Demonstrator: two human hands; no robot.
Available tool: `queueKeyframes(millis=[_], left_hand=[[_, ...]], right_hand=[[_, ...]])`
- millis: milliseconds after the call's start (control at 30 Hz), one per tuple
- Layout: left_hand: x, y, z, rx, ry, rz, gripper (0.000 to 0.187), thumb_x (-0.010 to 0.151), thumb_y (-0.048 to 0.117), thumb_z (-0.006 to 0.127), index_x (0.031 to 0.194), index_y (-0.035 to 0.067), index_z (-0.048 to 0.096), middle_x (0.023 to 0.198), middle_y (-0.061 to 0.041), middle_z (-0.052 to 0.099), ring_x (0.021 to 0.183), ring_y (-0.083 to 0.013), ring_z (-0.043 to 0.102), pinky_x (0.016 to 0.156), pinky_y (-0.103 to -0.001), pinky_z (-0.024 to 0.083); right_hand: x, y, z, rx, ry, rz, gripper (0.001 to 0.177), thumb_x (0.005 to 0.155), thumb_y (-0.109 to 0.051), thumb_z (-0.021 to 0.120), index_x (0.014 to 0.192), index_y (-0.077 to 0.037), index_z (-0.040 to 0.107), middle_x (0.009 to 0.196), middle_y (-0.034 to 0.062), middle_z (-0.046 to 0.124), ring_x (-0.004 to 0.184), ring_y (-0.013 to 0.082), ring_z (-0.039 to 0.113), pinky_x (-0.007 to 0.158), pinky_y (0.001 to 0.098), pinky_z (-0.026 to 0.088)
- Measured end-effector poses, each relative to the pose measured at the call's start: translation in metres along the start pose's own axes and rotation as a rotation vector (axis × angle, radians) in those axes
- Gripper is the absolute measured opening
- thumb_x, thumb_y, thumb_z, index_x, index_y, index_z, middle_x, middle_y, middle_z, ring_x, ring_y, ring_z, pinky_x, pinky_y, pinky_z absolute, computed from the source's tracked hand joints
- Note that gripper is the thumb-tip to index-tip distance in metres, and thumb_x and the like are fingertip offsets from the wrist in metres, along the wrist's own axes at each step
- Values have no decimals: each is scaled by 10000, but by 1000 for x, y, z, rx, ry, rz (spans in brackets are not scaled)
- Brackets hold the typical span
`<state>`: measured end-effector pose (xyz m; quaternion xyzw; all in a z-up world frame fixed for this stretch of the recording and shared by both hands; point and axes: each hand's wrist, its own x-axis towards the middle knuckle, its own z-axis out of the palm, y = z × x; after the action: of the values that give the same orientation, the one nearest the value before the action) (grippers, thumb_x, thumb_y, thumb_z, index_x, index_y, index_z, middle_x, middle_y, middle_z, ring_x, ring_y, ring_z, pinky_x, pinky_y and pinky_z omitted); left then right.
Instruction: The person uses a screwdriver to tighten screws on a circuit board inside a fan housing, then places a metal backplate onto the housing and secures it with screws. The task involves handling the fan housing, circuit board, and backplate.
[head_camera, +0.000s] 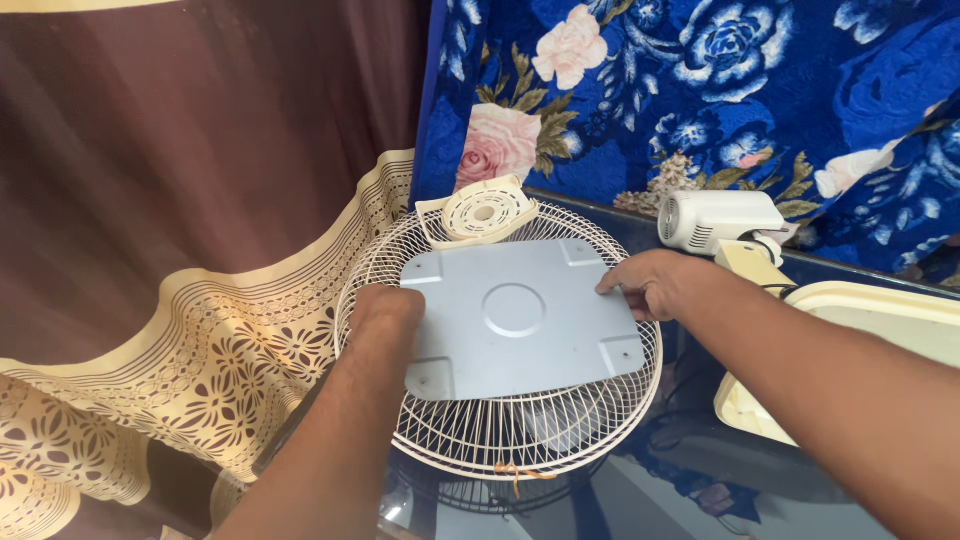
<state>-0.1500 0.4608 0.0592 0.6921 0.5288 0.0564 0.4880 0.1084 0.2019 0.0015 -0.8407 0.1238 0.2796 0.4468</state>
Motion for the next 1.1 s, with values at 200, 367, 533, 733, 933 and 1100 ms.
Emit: queueKeyframes(millis=[200,367,533,733,933,1100], left_hand=[[1,-5,9,-37,94,-43,368,846,171,734,1171,3,695,1190,-218,688,1050,-357,701,899,-426,546],[12,-19,12,-87,78,63,356,833,145,738,1124,-61,717,1097,-260,734,984,-375,744,874,-437,577],[4,-32,24,-74,72,137,324,850,195,760,1093,-20,740,1051,-227,755,948,-373,751,850,-446,587],[-54,-15,45,-140,97,313,283,853,272,794,1041,64,759,999,-170,779,928,-327,754,873,-412,562],[-139,16,89,-45,-71,631,241,800,288,828,972,129,771,937,-94,768,866,-312,732,792,-435,555],[-193,21,132,45,-349,834,198,774,291,831,872,127,779,808,-49,774,757,-248,734,715,-403,543]], right_hand=[[-19,13,3,322,32,-3,426,841,10,762,1226,101,603,1230,260,644,1024,376,707,939,515,566],[-84,24,15,362,133,-32,445,833,13,719,1243,120,585,1255,287,654,1090,442,694,955,639,523],[-144,44,8,504,146,-84,396,877,-71,701,1229,86,609,1213,234,672,1058,396,688,934,629,533],[-168,96,-41,595,148,-287,452,902,-176,690,1311,-18,581,1194,161,694,1078,280,681,960,487,555],[-192,194,-140,531,412,-264,618,920,-219,736,1465,-60,493,1261,88,656,1148,214,573,994,430,424],[-218,255,-199,530,730,-137,627,858,-142,795,1412,52,572,1174,105,652,1057,219,652,885,338,578]])
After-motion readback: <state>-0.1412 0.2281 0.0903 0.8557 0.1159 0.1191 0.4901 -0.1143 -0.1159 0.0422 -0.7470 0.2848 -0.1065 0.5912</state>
